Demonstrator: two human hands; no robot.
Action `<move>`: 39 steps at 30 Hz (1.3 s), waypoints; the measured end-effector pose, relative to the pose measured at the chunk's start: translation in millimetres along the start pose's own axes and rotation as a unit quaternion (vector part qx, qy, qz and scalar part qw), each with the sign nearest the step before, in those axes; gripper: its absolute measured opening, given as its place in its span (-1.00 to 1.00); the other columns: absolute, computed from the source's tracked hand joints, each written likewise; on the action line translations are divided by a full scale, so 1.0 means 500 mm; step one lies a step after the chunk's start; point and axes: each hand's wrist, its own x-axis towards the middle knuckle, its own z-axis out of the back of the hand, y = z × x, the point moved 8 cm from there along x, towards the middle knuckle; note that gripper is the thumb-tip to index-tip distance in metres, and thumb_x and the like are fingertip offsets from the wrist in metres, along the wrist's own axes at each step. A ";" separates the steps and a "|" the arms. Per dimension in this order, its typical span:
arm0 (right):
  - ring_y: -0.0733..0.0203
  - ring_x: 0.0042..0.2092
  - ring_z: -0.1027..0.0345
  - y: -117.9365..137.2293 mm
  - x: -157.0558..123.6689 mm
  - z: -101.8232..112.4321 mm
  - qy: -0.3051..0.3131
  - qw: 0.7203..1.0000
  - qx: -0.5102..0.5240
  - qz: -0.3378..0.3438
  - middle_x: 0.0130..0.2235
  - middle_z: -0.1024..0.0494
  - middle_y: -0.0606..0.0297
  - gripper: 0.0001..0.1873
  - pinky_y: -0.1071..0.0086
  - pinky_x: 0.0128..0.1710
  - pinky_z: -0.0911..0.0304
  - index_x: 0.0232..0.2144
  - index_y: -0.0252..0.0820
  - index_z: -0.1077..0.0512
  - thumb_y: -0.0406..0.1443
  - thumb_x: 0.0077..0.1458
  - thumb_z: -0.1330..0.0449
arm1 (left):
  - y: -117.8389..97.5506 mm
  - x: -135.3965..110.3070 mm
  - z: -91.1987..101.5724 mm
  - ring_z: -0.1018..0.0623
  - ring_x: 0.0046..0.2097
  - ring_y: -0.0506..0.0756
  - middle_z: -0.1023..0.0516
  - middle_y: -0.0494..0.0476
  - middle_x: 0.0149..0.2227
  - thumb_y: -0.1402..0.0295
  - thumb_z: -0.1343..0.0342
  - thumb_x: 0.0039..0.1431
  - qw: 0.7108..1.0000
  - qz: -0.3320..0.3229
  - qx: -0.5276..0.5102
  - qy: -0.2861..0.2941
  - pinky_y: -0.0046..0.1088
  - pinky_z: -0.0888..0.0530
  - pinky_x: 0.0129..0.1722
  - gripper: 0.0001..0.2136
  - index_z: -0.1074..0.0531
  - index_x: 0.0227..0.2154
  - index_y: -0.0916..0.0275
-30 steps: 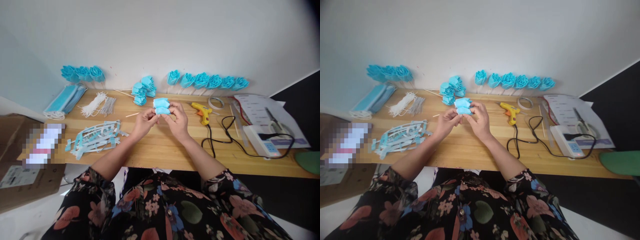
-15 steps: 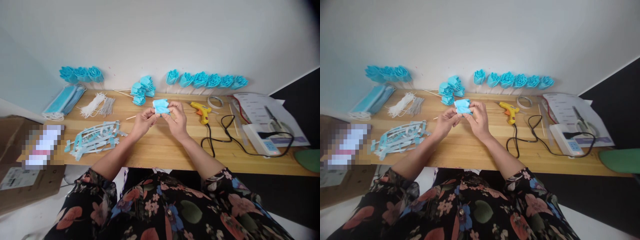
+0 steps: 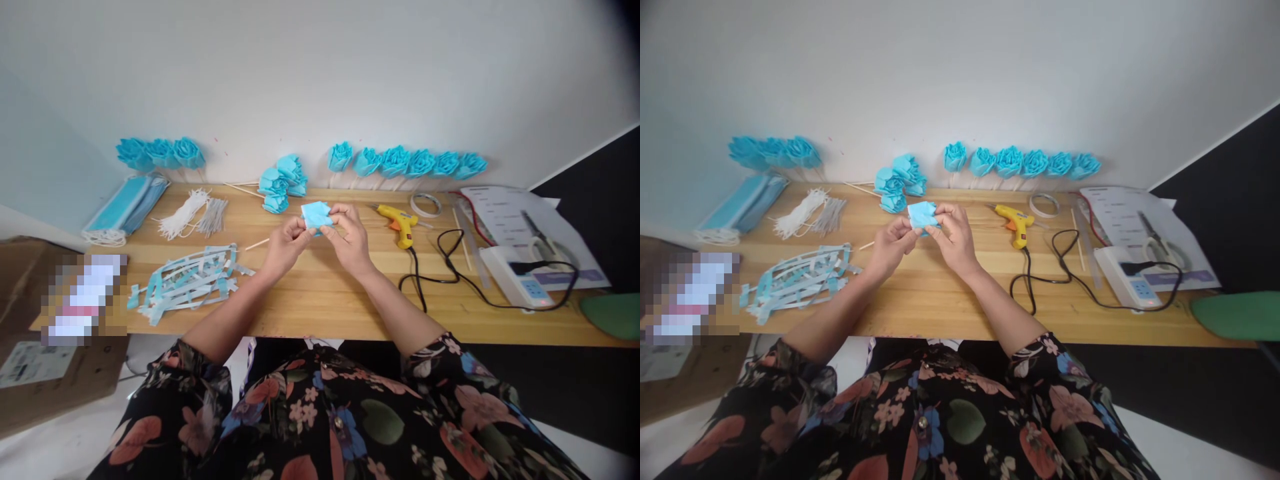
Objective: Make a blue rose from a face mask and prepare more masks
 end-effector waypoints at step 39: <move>0.00 0.42 -0.09 -0.035 0.005 -0.014 0.044 0.978 0.177 -0.096 0.39 -0.24 0.02 0.17 0.06 0.33 -0.18 0.46 0.00 0.11 0.18 0.00 -0.34 | -0.040 0.033 0.058 -0.54 -0.29 0.08 -0.59 0.07 -0.39 0.32 -0.03 0.22 0.951 -0.108 0.288 0.020 -0.45 -0.42 -0.21 -0.81 -0.49 -0.41 0.24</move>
